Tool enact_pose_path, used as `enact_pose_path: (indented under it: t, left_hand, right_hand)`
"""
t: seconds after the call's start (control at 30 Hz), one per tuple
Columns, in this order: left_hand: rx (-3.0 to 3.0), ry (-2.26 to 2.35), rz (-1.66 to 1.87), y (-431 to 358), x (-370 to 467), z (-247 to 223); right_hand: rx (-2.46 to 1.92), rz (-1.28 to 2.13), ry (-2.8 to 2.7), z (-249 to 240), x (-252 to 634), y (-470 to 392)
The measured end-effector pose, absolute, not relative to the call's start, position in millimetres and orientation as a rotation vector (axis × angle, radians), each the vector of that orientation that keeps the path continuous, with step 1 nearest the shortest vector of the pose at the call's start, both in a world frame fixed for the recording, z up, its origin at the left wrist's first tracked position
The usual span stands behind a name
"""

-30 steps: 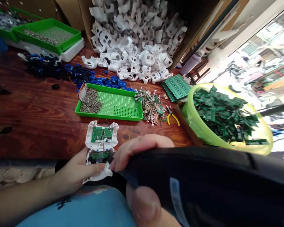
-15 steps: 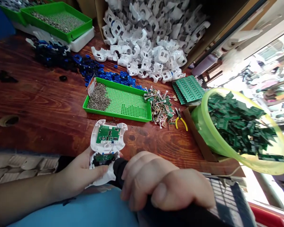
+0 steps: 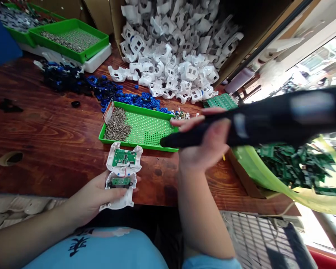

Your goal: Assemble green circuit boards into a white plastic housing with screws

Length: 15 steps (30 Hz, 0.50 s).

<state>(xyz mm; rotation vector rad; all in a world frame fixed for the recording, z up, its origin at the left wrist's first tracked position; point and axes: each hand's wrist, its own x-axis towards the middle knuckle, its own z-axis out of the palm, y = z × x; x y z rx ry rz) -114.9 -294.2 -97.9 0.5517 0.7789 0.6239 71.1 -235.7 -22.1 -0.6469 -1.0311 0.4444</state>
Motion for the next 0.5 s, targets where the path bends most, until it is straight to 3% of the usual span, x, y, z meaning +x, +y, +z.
enact_pose_path:
  t: [0.17,0.5]
  left_hand:
    - [0.518,0.737,0.555,-290,-117,-101]
    - [0.585,0.729,0.472,-286,-119,-112]
  right_hand:
    - [-0.792,0.543,-1.114,-49,54,-177]
    - [-0.702,0.546,-1.169,-68,51,-154]
